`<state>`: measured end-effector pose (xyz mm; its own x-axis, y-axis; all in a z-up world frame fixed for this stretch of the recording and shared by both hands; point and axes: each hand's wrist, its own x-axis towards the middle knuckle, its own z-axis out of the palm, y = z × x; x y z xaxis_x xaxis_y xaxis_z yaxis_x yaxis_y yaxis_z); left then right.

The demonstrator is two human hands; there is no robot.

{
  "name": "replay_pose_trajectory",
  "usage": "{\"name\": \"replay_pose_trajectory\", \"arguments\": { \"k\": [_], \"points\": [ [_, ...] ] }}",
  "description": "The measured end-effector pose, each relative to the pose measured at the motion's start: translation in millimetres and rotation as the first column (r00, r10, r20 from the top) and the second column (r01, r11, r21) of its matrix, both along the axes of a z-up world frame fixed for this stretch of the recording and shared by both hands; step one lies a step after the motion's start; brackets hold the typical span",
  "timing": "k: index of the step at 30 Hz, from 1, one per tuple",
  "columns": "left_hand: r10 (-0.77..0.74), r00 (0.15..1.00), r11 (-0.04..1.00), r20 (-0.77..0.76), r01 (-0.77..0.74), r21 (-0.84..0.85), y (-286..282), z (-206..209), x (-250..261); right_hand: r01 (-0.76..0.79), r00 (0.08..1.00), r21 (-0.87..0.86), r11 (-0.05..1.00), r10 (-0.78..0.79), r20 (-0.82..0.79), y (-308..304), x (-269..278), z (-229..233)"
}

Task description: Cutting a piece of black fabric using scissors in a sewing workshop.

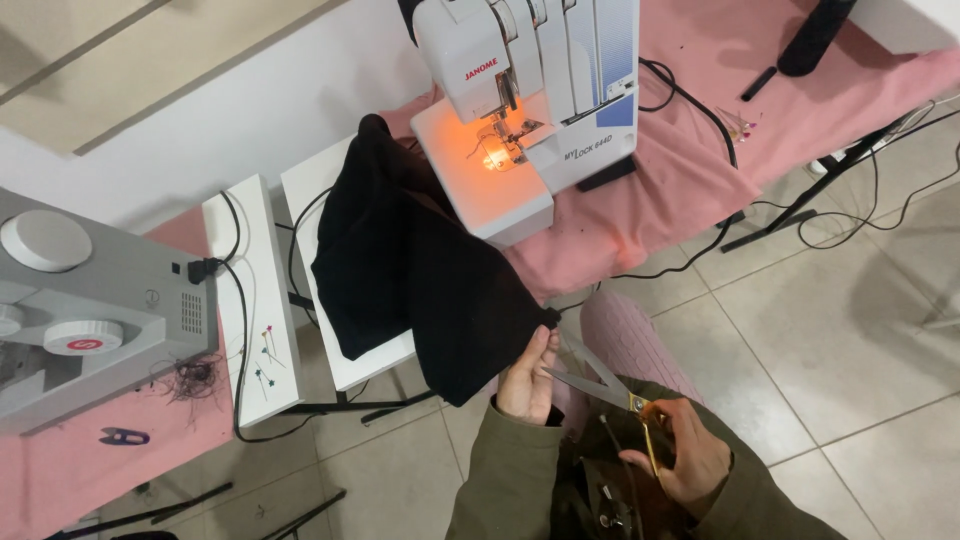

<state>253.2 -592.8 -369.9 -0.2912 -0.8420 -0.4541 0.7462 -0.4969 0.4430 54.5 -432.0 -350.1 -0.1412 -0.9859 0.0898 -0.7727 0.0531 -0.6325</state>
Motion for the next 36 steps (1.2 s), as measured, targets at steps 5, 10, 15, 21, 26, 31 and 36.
{"name": "replay_pose_trajectory", "arguments": {
  "k": [5, 10, 15, 21, 26, 31, 36],
  "points": [
    [-0.007, 0.999, 0.995, 0.038, 0.011, -0.095, 6, -6, -9, -0.012, 1.000, -0.098, 0.995, 0.011, -0.011, -9, 2, 6],
    [-0.001, 0.997, 0.998, 0.083, 0.007, -0.068, 14, -40, -17, -0.030, 1.000, -0.147, 0.989, 0.029, -0.006, -23, 4, 21],
    [-0.076, 0.992, 0.996, 0.104, 0.079, -0.026, 25, -1, -24, 0.009, 1.000, -0.033, 0.999, -0.010, -0.022, -38, 7, 28],
    [-0.068, 0.992, 0.988, 0.109, 0.082, -0.129, 26, 71, -32, -0.010, 0.998, -0.076, 0.997, 0.014, 0.059, -52, 6, 26],
    [0.078, 0.954, 0.967, 0.289, -0.002, -0.255, 30, 32, -34, -0.040, 0.990, -0.001, 0.999, 0.040, 0.132, -57, 8, 35],
    [0.034, 0.957, 0.982, 0.288, 0.021, -0.188, 29, 29, -34, -0.048, 0.987, -0.076, 0.996, 0.059, 0.150, -54, 6, 22],
    [-0.041, 0.939, 0.993, 0.341, 0.075, -0.087, 29, 43, -34, -0.030, 0.974, 0.073, 0.997, 0.013, 0.224, -49, 4, 15]
  ]
}}
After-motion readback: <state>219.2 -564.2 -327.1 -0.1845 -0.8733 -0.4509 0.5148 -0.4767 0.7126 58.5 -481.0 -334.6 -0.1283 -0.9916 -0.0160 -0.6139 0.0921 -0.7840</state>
